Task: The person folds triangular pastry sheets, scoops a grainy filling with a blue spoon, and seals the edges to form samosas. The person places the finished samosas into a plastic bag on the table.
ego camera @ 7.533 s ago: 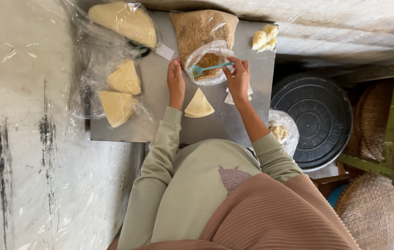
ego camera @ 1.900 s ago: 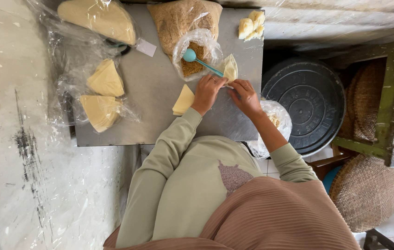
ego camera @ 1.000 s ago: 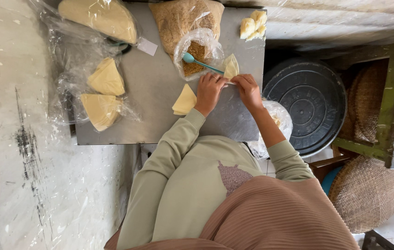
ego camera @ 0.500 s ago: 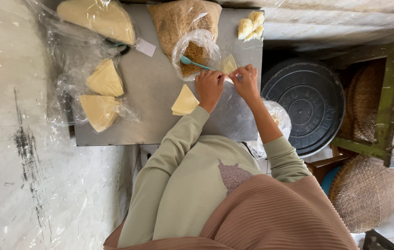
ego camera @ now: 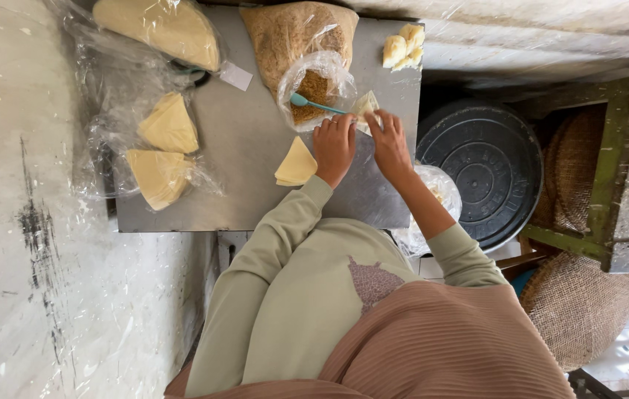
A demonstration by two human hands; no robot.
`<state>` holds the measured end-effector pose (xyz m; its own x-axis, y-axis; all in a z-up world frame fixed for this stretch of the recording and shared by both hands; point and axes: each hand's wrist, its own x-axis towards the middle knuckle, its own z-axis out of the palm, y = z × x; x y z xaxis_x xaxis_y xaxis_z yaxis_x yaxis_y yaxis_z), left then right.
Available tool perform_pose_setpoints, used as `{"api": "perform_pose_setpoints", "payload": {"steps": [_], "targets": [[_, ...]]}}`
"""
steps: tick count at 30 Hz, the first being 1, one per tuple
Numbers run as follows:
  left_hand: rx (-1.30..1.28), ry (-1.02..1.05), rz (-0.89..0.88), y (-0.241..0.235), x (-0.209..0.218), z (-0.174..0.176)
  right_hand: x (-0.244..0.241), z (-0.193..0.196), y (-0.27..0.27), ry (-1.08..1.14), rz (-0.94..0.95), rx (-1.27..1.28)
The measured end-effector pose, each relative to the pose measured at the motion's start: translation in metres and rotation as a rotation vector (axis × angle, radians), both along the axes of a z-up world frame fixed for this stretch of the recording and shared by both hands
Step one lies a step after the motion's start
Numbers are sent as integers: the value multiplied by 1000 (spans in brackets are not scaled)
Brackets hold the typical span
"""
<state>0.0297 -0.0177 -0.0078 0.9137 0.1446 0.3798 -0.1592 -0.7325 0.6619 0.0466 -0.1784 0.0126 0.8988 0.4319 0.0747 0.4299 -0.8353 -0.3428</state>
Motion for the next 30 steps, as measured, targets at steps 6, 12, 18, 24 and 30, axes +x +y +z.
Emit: {"api": "perform_pose_setpoints", "payload": {"steps": [6,12,18,24,30], "targets": [[214,63,-100,-1,-11,4,36,-7,11,-118,-49,-154],[227,96,-119,0,-15,4,23,-3,-2,-68,-90,25],[221,131,-117,-3,-16,3,35,-9,3,-155,-72,-21],[262,132,-124,-2,-17,8,58,-6,0,-55,-198,247],[139,109,-159,10,-23,23,19,30,-75,188,-431,561]]}}
